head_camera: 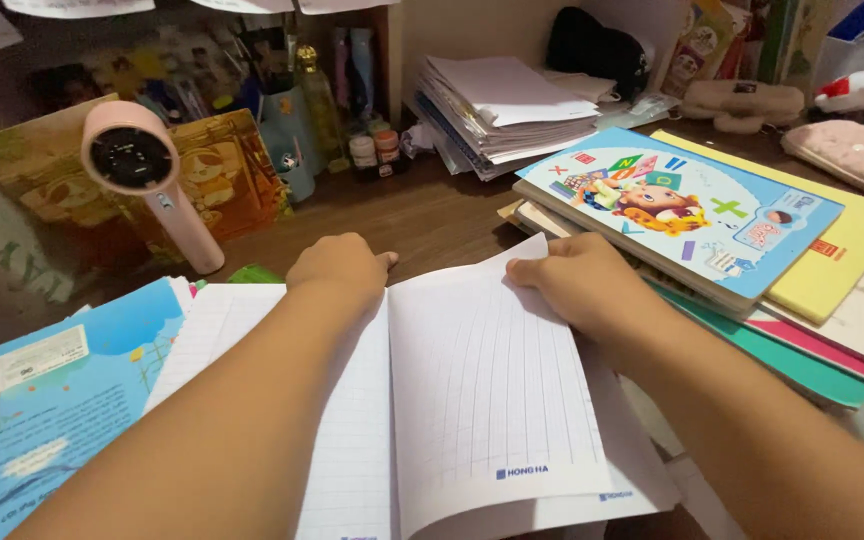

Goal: Organizing school books and tearing pages from a notebook for stapling.

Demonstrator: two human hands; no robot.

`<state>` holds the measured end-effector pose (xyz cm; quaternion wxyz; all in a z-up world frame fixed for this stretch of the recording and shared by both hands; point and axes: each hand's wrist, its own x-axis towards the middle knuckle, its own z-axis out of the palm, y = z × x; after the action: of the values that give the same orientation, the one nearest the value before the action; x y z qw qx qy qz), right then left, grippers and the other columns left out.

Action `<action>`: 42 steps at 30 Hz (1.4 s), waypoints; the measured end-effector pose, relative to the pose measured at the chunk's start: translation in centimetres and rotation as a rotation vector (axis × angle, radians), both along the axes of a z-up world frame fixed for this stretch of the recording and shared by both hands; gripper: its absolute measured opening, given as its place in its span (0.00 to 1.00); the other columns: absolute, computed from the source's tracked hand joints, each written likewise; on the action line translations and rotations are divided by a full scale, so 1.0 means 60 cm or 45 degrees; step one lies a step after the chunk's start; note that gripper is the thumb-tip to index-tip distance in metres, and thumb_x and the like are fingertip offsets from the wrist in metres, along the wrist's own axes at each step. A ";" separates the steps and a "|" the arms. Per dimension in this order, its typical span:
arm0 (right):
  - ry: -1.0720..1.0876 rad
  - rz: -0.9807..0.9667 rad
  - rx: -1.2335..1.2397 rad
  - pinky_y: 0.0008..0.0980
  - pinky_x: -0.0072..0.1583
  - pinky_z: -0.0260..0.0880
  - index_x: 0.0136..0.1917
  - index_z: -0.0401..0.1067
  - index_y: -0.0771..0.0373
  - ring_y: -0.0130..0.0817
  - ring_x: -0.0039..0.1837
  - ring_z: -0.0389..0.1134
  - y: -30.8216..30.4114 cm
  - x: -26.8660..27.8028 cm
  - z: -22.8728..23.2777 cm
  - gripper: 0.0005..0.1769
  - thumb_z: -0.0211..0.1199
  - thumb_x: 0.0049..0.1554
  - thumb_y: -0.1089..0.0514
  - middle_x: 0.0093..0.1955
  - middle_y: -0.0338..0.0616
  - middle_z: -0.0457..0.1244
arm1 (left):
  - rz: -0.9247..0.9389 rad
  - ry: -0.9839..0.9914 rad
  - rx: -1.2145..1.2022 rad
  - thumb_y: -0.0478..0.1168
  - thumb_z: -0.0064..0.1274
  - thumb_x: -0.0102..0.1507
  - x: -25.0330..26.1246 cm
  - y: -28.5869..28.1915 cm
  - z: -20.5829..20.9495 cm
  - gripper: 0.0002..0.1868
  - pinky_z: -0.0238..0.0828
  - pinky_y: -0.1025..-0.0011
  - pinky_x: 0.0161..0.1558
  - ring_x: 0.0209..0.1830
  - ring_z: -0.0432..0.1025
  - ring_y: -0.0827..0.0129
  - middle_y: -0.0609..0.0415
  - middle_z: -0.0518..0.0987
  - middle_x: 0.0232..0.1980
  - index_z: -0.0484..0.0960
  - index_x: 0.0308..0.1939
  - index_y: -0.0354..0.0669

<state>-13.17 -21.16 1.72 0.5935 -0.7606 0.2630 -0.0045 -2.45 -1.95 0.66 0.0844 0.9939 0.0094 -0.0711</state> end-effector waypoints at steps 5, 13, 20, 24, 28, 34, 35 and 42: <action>-0.148 0.046 0.060 0.33 0.35 0.61 0.41 0.77 0.70 0.31 0.31 0.62 -0.014 0.003 -0.045 0.13 0.65 0.57 0.55 0.33 0.46 0.66 | -0.094 0.037 -0.014 0.63 0.50 0.67 0.020 0.006 -0.006 0.28 0.74 0.56 0.51 0.52 0.78 0.52 0.43 0.83 0.51 0.87 0.46 0.40; -0.242 0.031 0.137 0.31 0.35 0.65 0.42 0.77 0.69 0.31 0.31 0.66 -0.006 0.024 -0.051 0.12 0.63 0.57 0.56 0.34 0.46 0.68 | -0.280 0.146 -0.397 0.46 0.55 0.59 0.027 0.066 -0.003 0.15 0.74 0.59 0.46 0.42 0.79 0.57 0.41 0.86 0.43 0.86 0.37 0.36; -0.246 0.080 0.099 0.29 0.35 0.66 0.43 0.77 0.68 0.28 0.33 0.67 -0.017 0.026 -0.038 0.11 0.63 0.57 0.56 0.36 0.45 0.69 | -0.316 0.051 -0.184 0.52 0.52 0.62 0.021 0.051 0.001 0.16 0.71 0.55 0.54 0.54 0.76 0.55 0.51 0.83 0.53 0.84 0.49 0.52; -0.235 0.072 0.159 0.31 0.35 0.66 0.43 0.76 0.68 0.30 0.33 0.68 -0.022 0.028 -0.035 0.10 0.64 0.56 0.57 0.36 0.46 0.69 | -0.366 0.161 -0.109 0.50 0.49 0.61 0.033 0.050 0.007 0.18 0.69 0.55 0.61 0.59 0.76 0.55 0.52 0.82 0.56 0.87 0.50 0.54; -0.202 0.043 0.139 0.33 0.34 0.65 0.42 0.76 0.68 0.32 0.32 0.67 -0.020 0.031 -0.033 0.11 0.65 0.56 0.56 0.34 0.47 0.68 | -0.206 0.097 -0.137 0.42 0.50 0.55 0.019 0.026 0.002 0.17 0.62 0.55 0.67 0.58 0.76 0.54 0.51 0.86 0.52 0.89 0.45 0.52; -0.099 -0.146 0.287 0.37 0.30 0.62 0.35 0.70 0.66 0.33 0.27 0.62 -0.014 0.017 0.007 0.15 0.61 0.58 0.53 0.30 0.46 0.62 | -0.131 0.030 -0.247 0.42 0.50 0.55 0.031 0.021 -0.019 0.16 0.53 0.54 0.73 0.56 0.77 0.52 0.49 0.86 0.50 0.90 0.41 0.50; -0.025 -0.045 0.336 0.34 0.28 0.53 0.34 0.69 0.64 0.30 0.25 0.54 -0.019 0.014 0.000 0.14 0.62 0.57 0.54 0.28 0.45 0.61 | -0.106 0.057 -0.239 0.42 0.50 0.54 0.035 0.020 -0.022 0.16 0.56 0.53 0.70 0.56 0.77 0.52 0.49 0.86 0.50 0.90 0.41 0.51; 0.141 0.017 0.287 0.33 0.27 0.41 0.29 0.69 0.65 0.30 0.22 0.48 0.028 -0.066 -0.031 0.21 0.66 0.57 0.51 0.22 0.41 0.55 | -0.027 0.064 -0.310 0.48 0.55 0.55 0.037 0.017 -0.035 0.16 0.56 0.55 0.69 0.60 0.74 0.54 0.52 0.84 0.54 0.87 0.46 0.57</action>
<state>-17.15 -19.47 -0.16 0.6599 -0.6898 0.2891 0.0711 -0.22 -0.94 -1.46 0.2036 0.9742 -0.0075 -0.0976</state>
